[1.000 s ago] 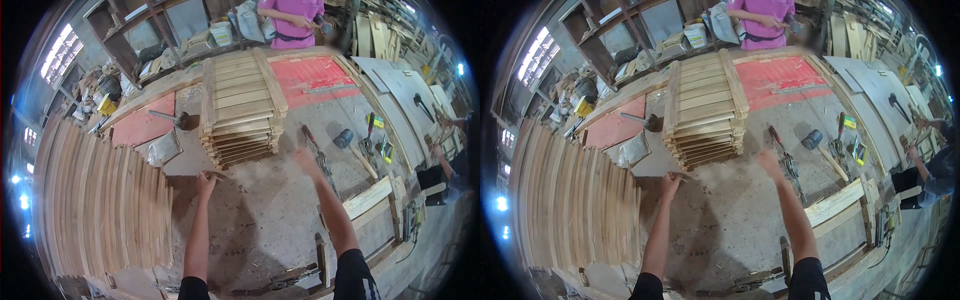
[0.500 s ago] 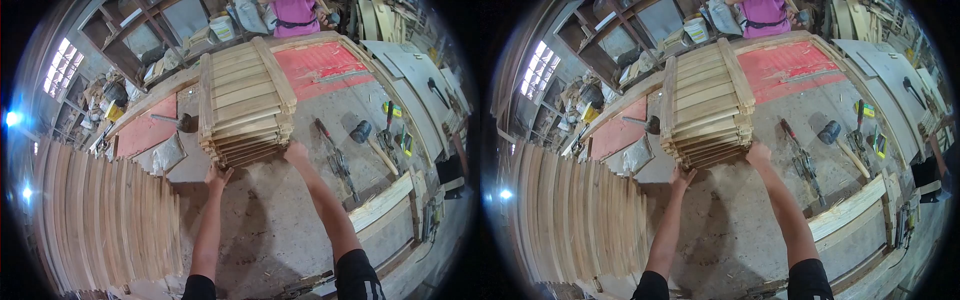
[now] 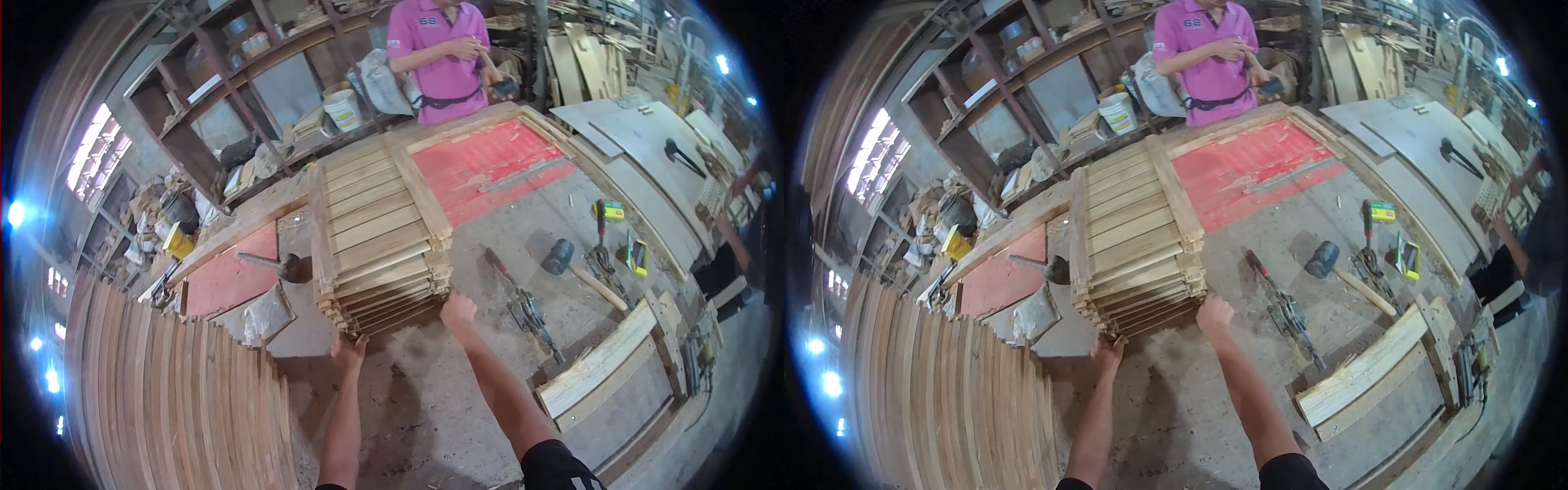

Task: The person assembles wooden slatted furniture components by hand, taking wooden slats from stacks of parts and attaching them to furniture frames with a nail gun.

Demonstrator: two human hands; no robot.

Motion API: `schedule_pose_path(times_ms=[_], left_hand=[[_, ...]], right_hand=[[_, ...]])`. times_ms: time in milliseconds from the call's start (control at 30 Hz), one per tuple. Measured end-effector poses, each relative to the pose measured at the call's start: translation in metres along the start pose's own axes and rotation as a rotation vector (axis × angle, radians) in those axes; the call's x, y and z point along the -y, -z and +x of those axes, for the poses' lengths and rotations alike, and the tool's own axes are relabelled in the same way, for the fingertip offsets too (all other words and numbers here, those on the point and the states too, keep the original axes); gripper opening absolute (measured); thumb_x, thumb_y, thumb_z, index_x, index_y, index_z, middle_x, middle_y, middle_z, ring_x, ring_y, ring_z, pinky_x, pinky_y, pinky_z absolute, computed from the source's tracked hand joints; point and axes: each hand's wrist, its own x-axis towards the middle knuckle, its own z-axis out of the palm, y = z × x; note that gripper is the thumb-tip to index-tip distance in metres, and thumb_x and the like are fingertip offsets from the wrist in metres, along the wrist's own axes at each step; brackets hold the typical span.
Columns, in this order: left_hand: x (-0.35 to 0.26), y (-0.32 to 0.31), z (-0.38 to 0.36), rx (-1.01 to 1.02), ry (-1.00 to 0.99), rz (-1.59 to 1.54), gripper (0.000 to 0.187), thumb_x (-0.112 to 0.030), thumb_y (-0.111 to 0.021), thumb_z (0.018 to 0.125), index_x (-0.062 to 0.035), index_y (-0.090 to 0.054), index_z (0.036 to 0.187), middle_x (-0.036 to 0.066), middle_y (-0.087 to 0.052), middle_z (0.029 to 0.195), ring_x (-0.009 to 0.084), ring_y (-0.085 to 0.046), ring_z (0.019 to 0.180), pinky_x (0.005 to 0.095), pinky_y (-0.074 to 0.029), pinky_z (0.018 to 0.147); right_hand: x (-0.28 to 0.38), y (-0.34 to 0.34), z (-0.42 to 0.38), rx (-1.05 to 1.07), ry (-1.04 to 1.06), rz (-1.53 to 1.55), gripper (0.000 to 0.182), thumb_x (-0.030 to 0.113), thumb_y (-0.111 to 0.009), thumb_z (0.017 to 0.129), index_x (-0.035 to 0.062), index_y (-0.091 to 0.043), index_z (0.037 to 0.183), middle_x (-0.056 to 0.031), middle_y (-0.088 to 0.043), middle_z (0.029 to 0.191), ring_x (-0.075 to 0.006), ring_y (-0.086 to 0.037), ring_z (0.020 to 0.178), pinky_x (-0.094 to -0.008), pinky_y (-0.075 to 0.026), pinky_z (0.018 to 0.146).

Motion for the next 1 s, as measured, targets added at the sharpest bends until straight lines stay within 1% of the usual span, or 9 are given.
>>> schedule_pose_path(times_ms=[200, 300, 500, 567, 633, 667, 733, 900, 1000], left_hand=[[-0.055, 0.054, -0.036, 0.146, 0.133, -0.116, 0.04, -0.037, -0.075, 0.067, -0.0054, -0.067, 0.091, 0.011, -0.07, 0.08, 0.033, -0.067, 0.077, 0.0426, -0.053, 0.068], [-0.053, 0.068, -0.065, 0.278, 0.253, -0.097, 0.043, -0.036, -0.077, 0.067, -0.0057, -0.066, 0.095, 0.009, -0.069, 0.084, 0.0261, -0.067, 0.079, 0.0391, -0.052, 0.069], [-0.061, 0.124, -0.147, 0.247, 0.185, 0.084, 0.048, -0.037, -0.073, 0.068, -0.0065, -0.063, 0.104, 0.015, -0.069, 0.093, 0.0337, -0.066, 0.087, 0.046, -0.051, 0.073], [-0.02, 0.112, -0.19, 0.137, 0.114, 0.13, 0.048, -0.038, -0.072, 0.068, -0.0065, -0.063, 0.103, 0.016, -0.069, 0.092, 0.035, -0.066, 0.087, 0.0472, -0.051, 0.074], [0.012, 0.109, -0.227, 0.427, 0.279, 0.225, 0.049, -0.038, -0.072, 0.068, -0.0065, -0.063, 0.105, 0.016, -0.069, 0.093, 0.0361, -0.066, 0.087, 0.048, -0.051, 0.075], [-0.004, 0.128, -0.239, 0.401, 0.258, 0.226, 0.05, -0.038, -0.072, 0.068, -0.0057, -0.063, 0.105, 0.016, -0.069, 0.093, 0.0363, -0.066, 0.086, 0.0482, -0.051, 0.075], [-0.033, 0.162, -0.27, 0.373, 0.26, 0.207, 0.05, -0.039, -0.072, 0.069, -0.0045, -0.064, 0.104, 0.017, -0.069, 0.093, 0.0368, -0.066, 0.086, 0.0482, -0.051, 0.074], [-0.02, 0.202, -0.376, 0.335, 0.338, 0.194, 0.055, -0.049, -0.068, 0.075, -0.0035, -0.062, 0.106, 0.015, -0.066, 0.099, 0.0324, -0.062, 0.096, 0.0443, -0.05, 0.08], [0.027, 0.177, -0.443, 0.378, 0.361, 0.168, 0.057, -0.047, -0.071, 0.073, -0.0039, -0.062, 0.108, 0.016, -0.066, 0.103, 0.0338, -0.062, 0.097, 0.0442, -0.05, 0.079]], right_hand=[[-0.026, 0.003, -0.034, -0.008, -0.043, 0.08, 0.024, 0.012, -0.053, 0.081, 0.0044, -0.063, 0.101, -0.019, -0.065, 0.102, -0.0382, -0.065, 0.093, -0.0478, -0.052, 0.078], [-0.044, 0.006, -0.066, 0.032, -0.055, 0.075, 0.022, 0.015, -0.054, 0.082, 0.0041, -0.061, 0.1, -0.0188, -0.065, 0.1, -0.0391, -0.064, 0.091, -0.0484, -0.052, 0.077], [-0.1, 0.006, -0.158, 0.028, -0.046, 0.154, 0.032, 0.032, -0.067, 0.078, 0.0047, -0.063, 0.093, -0.0185, -0.065, 0.094, -0.0399, -0.064, 0.086, -0.0499, -0.051, 0.072], [-0.117, 0.008, -0.195, 0.062, -0.097, 0.159, 0.034, 0.035, -0.068, 0.078, 0.005, -0.064, 0.093, -0.0188, -0.064, 0.093, -0.0397, -0.064, 0.085, -0.0497, -0.051, 0.07], [-0.133, 0.017, -0.237, 0.1, -0.108, 0.136, 0.038, 0.034, -0.068, 0.079, 0.0047, -0.059, 0.101, -0.0198, -0.065, 0.093, -0.0391, -0.064, 0.086, -0.0497, -0.052, 0.072], [-0.142, 0.023, -0.257, 0.11, -0.088, 0.113, 0.045, 0.033, -0.069, 0.079, 0.004, -0.055, 0.11, -0.0209, -0.065, 0.094, -0.0388, -0.064, 0.087, -0.0498, -0.052, 0.074], [-0.157, 0.036, -0.297, 0.132, -0.108, 0.09, 0.044, 0.034, -0.069, 0.079, 0.0034, -0.057, 0.107, -0.0211, -0.065, 0.094, -0.0385, -0.065, 0.088, -0.0494, -0.052, 0.075], [-0.211, 0.028, -0.375, 0.152, -0.322, 0.255, 0.046, 0.034, -0.073, 0.076, 0.0069, -0.06, 0.11, -0.0194, -0.066, 0.1, -0.0389, -0.063, 0.095, -0.0469, -0.052, 0.079], [-0.243, 0.024, -0.41, 0.044, -0.152, 0.135, 0.037, 0.028, -0.071, 0.076, 0.0101, -0.063, 0.107, -0.0169, -0.068, 0.098, -0.0382, -0.065, 0.091, -0.0483, -0.052, 0.077]])
